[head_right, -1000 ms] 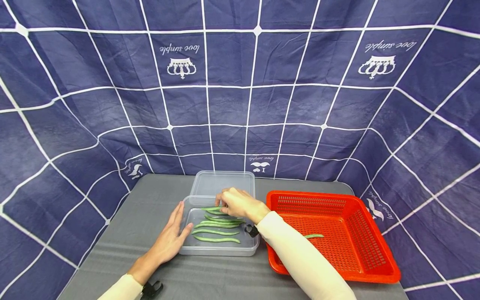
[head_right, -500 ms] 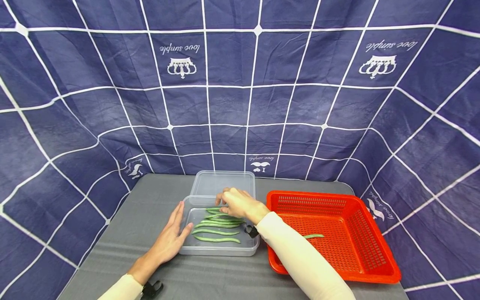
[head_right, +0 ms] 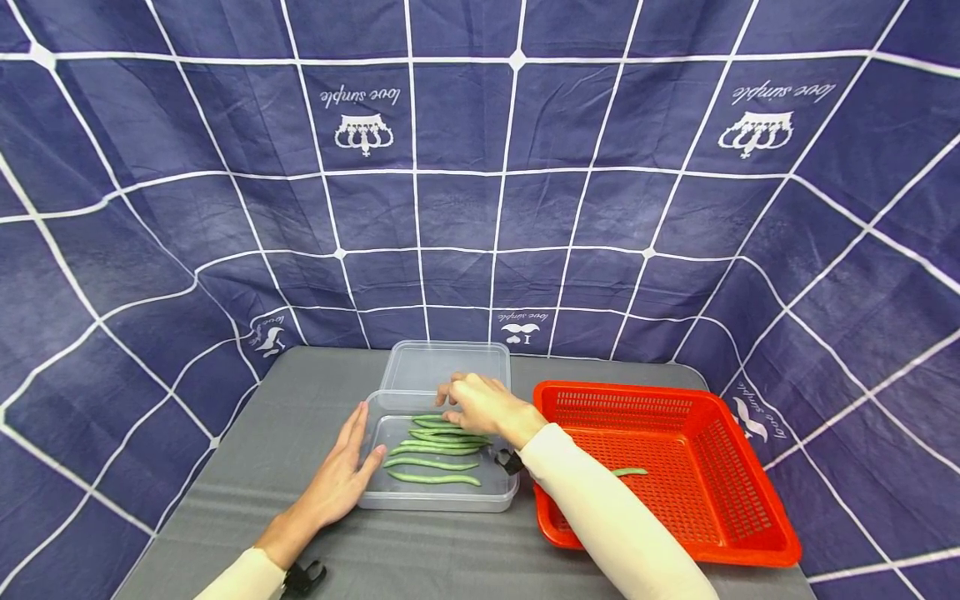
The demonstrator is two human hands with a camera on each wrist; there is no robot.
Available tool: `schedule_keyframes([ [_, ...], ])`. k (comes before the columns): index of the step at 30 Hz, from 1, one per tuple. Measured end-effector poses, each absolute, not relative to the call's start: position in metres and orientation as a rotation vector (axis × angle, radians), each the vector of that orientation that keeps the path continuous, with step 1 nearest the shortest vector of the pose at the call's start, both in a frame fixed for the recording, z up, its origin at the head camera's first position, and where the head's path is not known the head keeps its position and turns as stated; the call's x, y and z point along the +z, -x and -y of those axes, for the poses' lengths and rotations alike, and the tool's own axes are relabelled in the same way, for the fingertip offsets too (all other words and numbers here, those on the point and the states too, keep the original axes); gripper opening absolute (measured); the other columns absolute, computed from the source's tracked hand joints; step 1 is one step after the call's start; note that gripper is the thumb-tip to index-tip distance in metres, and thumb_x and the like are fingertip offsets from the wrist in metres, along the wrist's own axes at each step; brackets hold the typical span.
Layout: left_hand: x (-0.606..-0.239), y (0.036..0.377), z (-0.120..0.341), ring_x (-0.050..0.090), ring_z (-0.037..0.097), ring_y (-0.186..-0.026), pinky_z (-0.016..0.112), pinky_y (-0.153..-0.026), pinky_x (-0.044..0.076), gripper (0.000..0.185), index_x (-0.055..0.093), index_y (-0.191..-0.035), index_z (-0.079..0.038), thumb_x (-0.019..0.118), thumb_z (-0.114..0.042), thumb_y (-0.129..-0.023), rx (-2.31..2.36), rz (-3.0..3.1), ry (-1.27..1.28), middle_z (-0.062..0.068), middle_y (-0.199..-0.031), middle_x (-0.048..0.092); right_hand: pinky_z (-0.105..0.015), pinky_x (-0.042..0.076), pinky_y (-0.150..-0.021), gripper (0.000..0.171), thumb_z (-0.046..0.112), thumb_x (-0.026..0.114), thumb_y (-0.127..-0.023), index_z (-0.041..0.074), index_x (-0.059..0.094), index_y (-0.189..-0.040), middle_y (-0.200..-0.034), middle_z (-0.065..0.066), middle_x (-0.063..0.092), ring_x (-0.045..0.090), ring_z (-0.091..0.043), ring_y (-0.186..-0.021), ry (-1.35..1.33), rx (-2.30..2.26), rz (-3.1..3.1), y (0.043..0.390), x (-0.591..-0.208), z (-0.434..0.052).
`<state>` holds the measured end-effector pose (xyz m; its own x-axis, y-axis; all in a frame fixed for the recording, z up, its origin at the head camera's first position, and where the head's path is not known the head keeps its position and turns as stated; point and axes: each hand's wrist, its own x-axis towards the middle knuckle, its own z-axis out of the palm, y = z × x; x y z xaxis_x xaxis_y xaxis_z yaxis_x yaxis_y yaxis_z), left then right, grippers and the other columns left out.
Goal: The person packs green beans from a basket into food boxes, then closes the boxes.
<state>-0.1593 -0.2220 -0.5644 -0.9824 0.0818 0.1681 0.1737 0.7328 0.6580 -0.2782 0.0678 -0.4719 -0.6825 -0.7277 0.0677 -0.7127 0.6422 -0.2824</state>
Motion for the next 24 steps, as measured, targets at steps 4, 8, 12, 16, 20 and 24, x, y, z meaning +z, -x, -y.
schedule_keyframes([
  [4,-0.564,0.159,0.223,0.035,0.05,-0.176,0.07,-0.138,0.038,0.087,0.014,-0.187,-0.003,0.06,-0.037,-0.122,-1.09,2.805,0.206,0.023,-0.196,0.016,-0.05,0.068,-0.086,0.022,0.027,0.084,-0.109,0.027,0.085,-0.131,-0.126,-0.001,0.082,0.081,-0.02,-0.104,1.223,-0.446,-2.813,0.275,-0.468,-0.073],
  [8,-0.564,0.158,0.223,0.035,0.05,-0.176,0.069,-0.138,0.038,0.087,0.014,-0.187,-0.003,0.06,-0.037,-0.122,-1.083,2.81,0.204,0.022,-0.196,0.016,-0.05,0.069,-0.084,0.024,0.029,0.084,-0.109,0.028,0.085,-0.132,-0.128,0.0,0.08,0.08,-0.018,-0.104,1.207,-0.451,-2.822,0.271,-0.464,-0.084],
  [12,-0.564,0.159,0.223,0.035,0.05,-0.176,0.069,-0.137,0.039,0.086,0.015,-0.187,-0.002,0.06,-0.034,-0.121,-1.074,2.809,0.205,0.023,-0.196,0.016,-0.052,0.069,-0.087,0.025,0.03,0.085,-0.108,0.028,0.084,-0.133,-0.129,0.003,0.079,0.082,-0.022,-0.111,1.199,-0.492,-2.807,0.267,-0.458,-0.1],
  [16,-0.563,0.159,0.223,0.035,0.05,-0.176,0.069,-0.138,0.038,0.086,0.015,-0.187,-0.001,0.062,-0.031,-0.121,-1.078,2.804,0.205,0.023,-0.196,0.016,-0.046,0.068,-0.085,0.027,0.031,0.086,-0.107,0.028,0.084,-0.134,-0.129,0.006,0.078,0.079,-0.017,-0.107,1.24,-0.494,-2.785,0.264,-0.456,-0.119],
  [20,-0.563,0.159,0.223,0.035,0.05,-0.176,0.069,-0.138,0.038,0.086,0.014,-0.187,-0.002,0.062,-0.032,-0.121,-1.076,2.802,0.207,0.022,-0.196,0.016,-0.035,0.064,-0.082,0.028,0.031,0.086,-0.107,0.028,0.084,-0.135,-0.127,0.008,0.077,0.075,-0.012,-0.098,1.275,-0.503,-2.778,0.264,-0.458,-0.143],
  [24,-0.564,0.159,0.223,0.037,0.05,-0.175,0.069,-0.137,0.039,0.086,0.015,-0.187,-0.002,0.062,-0.031,-0.121,-1.066,2.806,0.206,0.022,-0.196,0.017,-0.028,0.058,-0.078,0.028,0.032,0.087,-0.107,0.026,0.085,-0.135,-0.121,0.007,0.076,0.073,-0.016,-0.089,1.273,-0.539,-2.783,0.26,-0.459,-0.169],
])
